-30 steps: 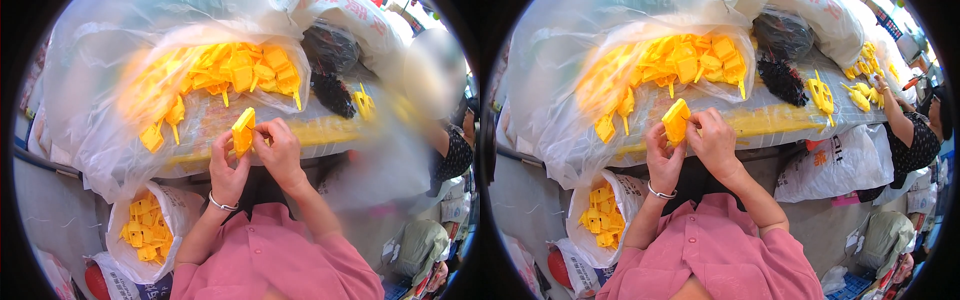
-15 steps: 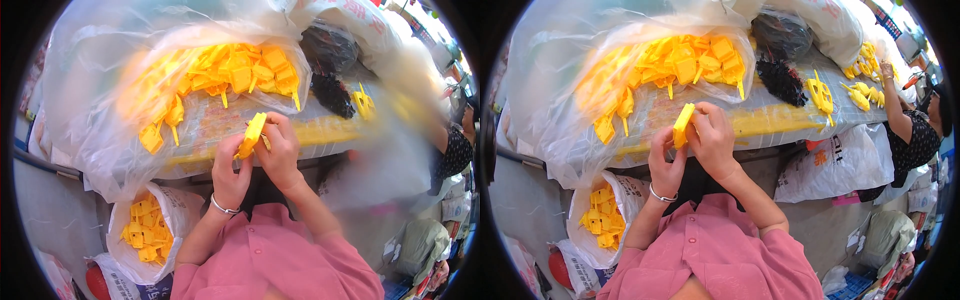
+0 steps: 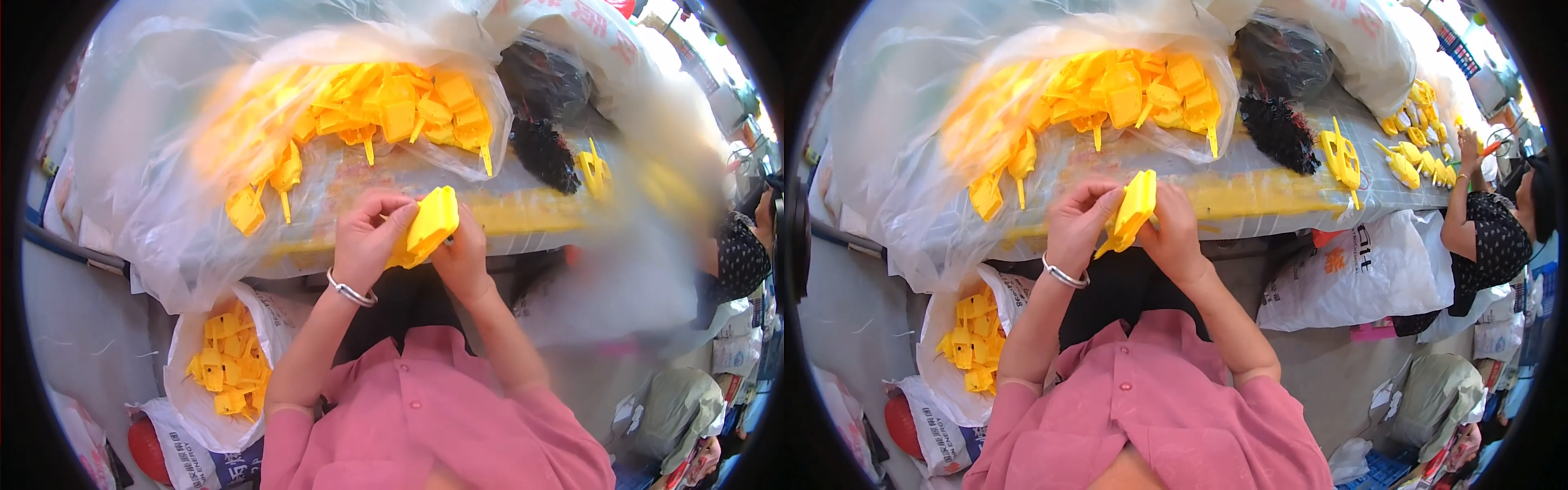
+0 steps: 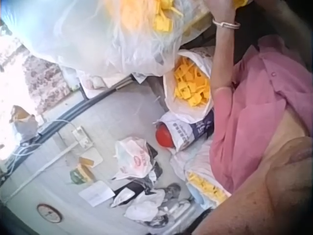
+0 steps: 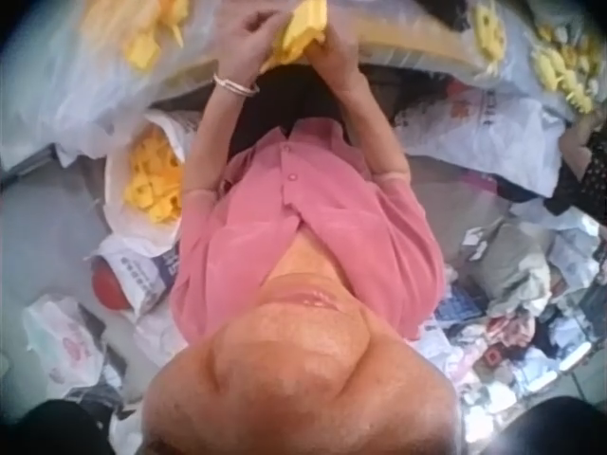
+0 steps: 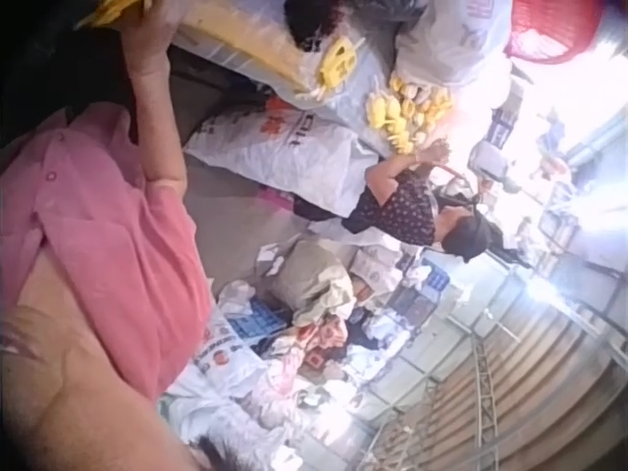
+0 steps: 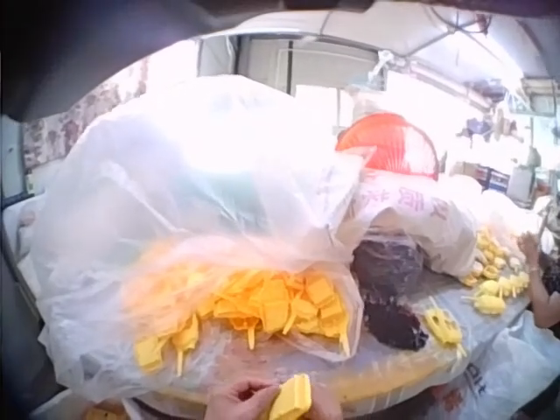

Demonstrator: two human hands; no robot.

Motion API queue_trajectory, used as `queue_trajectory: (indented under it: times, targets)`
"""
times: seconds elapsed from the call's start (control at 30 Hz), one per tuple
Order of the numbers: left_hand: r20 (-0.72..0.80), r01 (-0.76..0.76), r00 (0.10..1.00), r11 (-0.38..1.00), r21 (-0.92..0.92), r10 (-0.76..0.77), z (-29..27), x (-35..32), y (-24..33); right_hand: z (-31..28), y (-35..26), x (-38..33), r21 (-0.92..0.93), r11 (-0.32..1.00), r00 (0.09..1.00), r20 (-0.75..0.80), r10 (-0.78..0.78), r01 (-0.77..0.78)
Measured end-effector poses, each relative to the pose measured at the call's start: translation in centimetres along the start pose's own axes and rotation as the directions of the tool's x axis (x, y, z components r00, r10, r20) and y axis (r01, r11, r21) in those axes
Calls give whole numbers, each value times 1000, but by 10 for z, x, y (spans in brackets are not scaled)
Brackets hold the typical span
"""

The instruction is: Assembling small black pull-cords or components into yellow plastic toy shells.

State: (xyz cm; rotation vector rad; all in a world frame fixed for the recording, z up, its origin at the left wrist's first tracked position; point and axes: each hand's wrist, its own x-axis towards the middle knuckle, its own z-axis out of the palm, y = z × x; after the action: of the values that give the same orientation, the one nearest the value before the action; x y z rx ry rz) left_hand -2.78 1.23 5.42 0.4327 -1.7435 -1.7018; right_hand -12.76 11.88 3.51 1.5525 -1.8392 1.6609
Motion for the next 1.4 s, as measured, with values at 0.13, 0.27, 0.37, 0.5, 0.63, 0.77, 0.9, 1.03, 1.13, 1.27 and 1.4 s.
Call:
queue_trajectory:
  times: [0.13, 0.27, 0.37, 0.5, 0.63, 0.77, 0.9, 1.03, 1.13, 1.27, 1.4]
  targets:
    - [-71, -163, 980, 957, 238, 185, -12, 14, -17, -18, 6, 8, -159, 977, 978, -177, 111, -140]
    - [-51, -122, 990, 972, 199, 135, -10, 19, -14, -19, -15, 12, -7, 993, 993, -11, 118, -118]
    - [-9, -5, 1000, 998, 61, 6, -8, 19, -6, 2, -4, 11, -86, 988, 980, 142, 139, -127]
    - [-18, 72, 997, 971, -226, -78, -12, 21, 15, 6, 16, 10, -49, 907, 839, 362, 405, -417]
    - [-1, 86, 996, 962, -260, -90, -18, 22, 18, 6, 11, 10, -196, 951, 922, 261, 285, -239]
    - [77, 138, 990, 956, -260, -122, -17, 19, 15, 6, 3, 19, -105, 994, 989, 140, 56, -41]
    - [125, 161, 984, 933, -321, -127, -16, 22, 14, 7, 8, 18, 3, 976, 945, 252, 209, -217]
    - [6, 91, 996, 961, -263, -93, -20, 19, -1, 8, 14, 13, 344, 739, 812, 317, 489, -579]
    - [53, -84, 996, 977, 196, 75, -25, 9, -7, 5, 12, 15, 534, 577, 784, 364, 503, -618]
    - [123, -32, 992, 930, 367, -14, -21, 3, -6, 2, 10, 17, 531, 626, 820, 373, 433, -572]
    - [209, -159, 976, 853, 496, 60, -28, 3, -12, 5, 7, 21, 479, 696, 841, 386, 380, -534]
